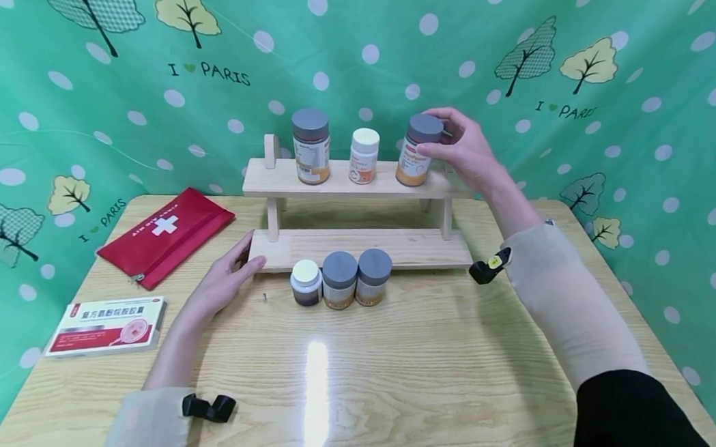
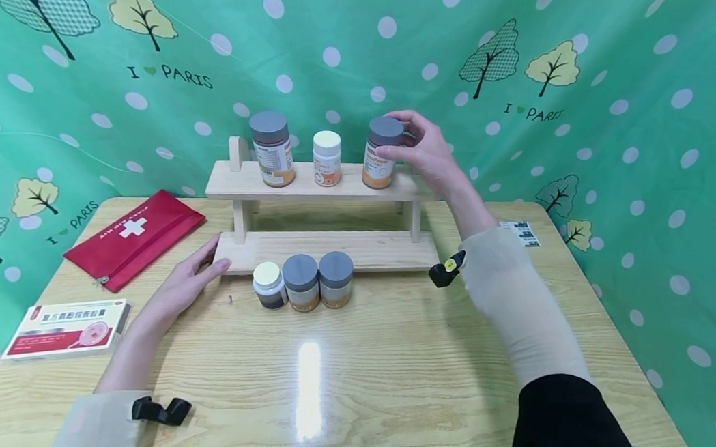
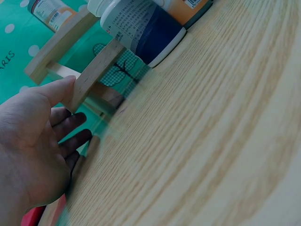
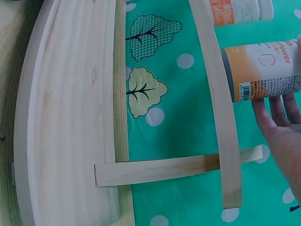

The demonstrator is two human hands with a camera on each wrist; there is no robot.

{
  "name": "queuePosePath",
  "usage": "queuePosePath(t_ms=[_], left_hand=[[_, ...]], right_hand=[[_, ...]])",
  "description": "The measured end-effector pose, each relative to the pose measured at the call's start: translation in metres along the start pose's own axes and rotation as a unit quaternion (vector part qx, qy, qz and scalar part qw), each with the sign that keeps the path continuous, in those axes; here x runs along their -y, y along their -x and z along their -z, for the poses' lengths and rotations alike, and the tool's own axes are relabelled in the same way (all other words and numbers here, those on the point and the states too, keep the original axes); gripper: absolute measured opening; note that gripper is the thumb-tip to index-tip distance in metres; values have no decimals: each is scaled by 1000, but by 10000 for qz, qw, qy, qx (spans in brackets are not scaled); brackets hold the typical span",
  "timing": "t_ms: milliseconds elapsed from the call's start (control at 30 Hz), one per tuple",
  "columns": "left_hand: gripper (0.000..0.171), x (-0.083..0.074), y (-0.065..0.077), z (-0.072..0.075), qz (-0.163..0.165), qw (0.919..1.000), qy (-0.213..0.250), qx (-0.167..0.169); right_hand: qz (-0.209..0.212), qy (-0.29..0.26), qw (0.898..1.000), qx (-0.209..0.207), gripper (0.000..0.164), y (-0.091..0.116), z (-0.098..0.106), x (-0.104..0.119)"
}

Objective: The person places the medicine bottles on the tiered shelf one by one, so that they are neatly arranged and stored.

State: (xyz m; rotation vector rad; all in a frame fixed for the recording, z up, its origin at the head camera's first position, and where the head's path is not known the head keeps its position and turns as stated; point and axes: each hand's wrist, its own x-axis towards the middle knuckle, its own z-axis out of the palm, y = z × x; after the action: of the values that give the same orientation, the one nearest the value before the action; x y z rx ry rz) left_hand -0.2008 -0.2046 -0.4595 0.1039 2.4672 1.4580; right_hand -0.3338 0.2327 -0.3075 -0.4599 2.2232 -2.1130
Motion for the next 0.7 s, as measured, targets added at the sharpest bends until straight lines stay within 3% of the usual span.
queuePosePath(t_ms=[700], left_hand=[[83, 1, -1, 0, -43, 10000, -7, -18]], right_hand=[[-102, 404, 9990, -154, 60, 3, -4, 2]])
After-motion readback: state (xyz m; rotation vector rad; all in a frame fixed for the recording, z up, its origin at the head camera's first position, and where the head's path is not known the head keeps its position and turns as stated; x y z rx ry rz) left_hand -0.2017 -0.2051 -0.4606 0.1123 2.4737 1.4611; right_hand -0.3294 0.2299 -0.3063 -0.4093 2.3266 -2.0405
